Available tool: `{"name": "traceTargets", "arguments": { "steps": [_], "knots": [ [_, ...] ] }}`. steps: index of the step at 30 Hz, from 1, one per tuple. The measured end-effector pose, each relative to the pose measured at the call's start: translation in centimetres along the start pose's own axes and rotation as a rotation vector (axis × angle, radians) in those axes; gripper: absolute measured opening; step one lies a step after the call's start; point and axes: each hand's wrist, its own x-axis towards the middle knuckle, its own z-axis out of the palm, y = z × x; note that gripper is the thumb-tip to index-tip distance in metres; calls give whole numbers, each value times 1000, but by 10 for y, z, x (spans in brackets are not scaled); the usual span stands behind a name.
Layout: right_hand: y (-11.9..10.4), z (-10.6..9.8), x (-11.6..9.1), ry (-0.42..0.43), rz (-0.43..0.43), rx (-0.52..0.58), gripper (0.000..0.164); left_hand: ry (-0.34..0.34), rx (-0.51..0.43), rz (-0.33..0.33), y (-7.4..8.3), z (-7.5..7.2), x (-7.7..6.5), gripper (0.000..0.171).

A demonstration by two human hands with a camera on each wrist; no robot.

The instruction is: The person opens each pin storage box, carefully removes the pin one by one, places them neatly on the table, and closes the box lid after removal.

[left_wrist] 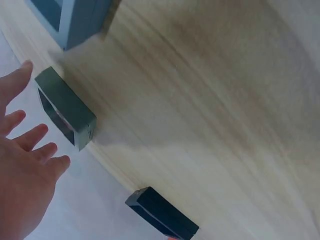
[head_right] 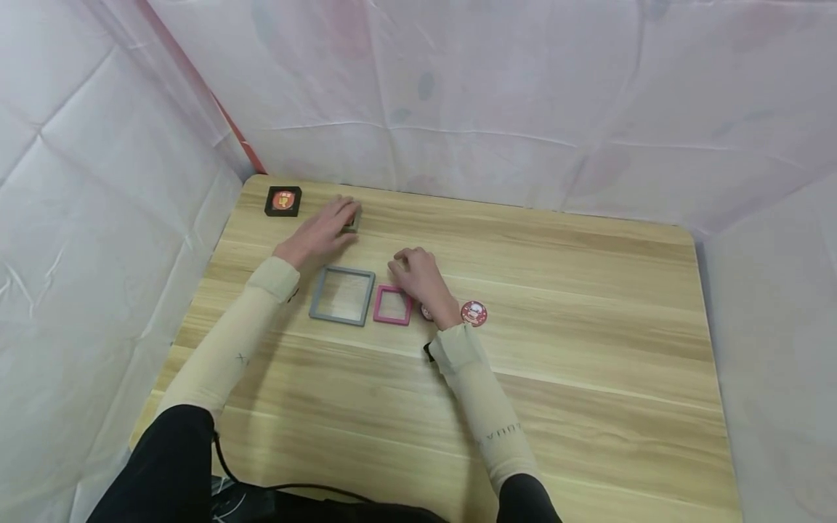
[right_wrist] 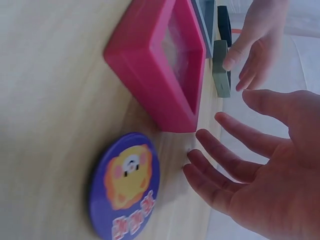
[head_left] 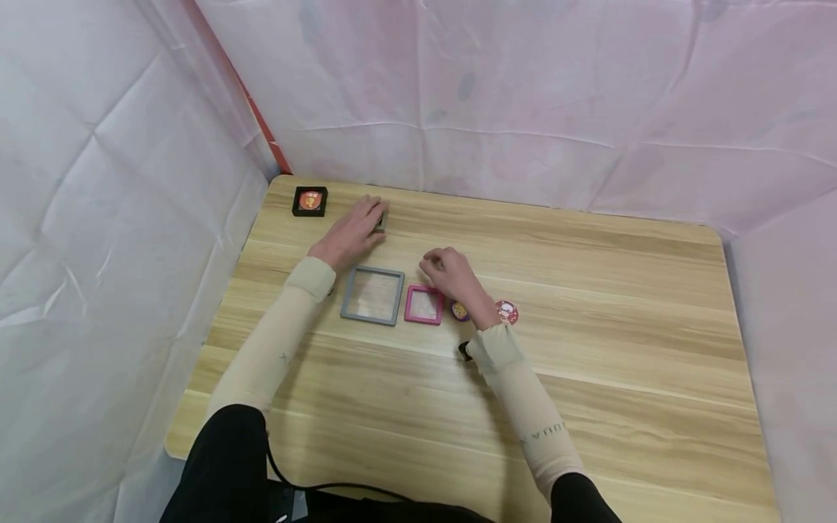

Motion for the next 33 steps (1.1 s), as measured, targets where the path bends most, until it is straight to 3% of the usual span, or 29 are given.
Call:
{"name": "traceTargets", "arguments": {
  "steps": [9,15,20,27,33],
  "knots": [
    [-12,6,17,38,0,-30,47,-44,35,-9,-7,-4,8,75],
    [-17,11,29,7,10,-32,46,-73,59,-1,-14,-3,9,75],
    [-22,13,38,-18,-4,-56,47,-47,39,18,-18,0,7,71],
    [-29,15,50,-41,-2,-100,50,36,32,97,-14,4,4,66],
    [-30,20,54,-43,0,-114,50,19,-11,110,-8,8,0,67]
  ]
}}
